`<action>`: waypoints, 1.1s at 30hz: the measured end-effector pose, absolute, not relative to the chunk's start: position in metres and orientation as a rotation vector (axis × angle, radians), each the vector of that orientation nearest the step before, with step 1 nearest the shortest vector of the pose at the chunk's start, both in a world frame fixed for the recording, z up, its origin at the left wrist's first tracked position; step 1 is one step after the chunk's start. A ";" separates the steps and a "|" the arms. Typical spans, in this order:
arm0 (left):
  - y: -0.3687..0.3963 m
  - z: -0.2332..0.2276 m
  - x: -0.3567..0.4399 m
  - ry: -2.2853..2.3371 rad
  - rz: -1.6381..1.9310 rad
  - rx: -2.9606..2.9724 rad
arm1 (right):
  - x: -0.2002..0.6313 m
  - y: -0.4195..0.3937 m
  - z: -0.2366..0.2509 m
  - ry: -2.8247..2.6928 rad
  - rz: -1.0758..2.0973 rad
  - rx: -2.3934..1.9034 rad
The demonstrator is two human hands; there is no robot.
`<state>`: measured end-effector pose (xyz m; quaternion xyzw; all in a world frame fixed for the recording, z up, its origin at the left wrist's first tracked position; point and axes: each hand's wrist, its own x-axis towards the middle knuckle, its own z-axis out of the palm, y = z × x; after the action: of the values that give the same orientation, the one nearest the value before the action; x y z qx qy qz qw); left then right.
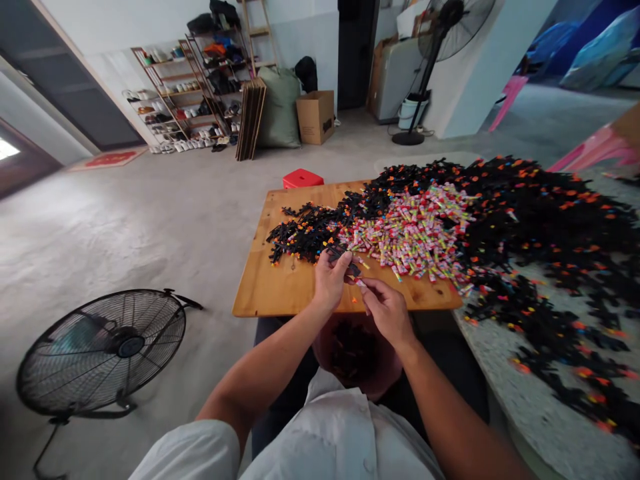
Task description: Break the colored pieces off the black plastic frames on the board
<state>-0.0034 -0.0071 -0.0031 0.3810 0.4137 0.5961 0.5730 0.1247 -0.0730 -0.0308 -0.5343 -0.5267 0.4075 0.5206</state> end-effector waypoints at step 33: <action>-0.019 -0.008 0.000 1.043 1.363 0.965 | 0.129 -0.067 -0.025 -0.622 1.797 -1.046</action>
<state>-0.0004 -0.0190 -0.0080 0.4081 0.4411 0.5768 0.5534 0.1294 -0.0669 -0.0245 -0.4261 -0.2536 0.7324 0.4666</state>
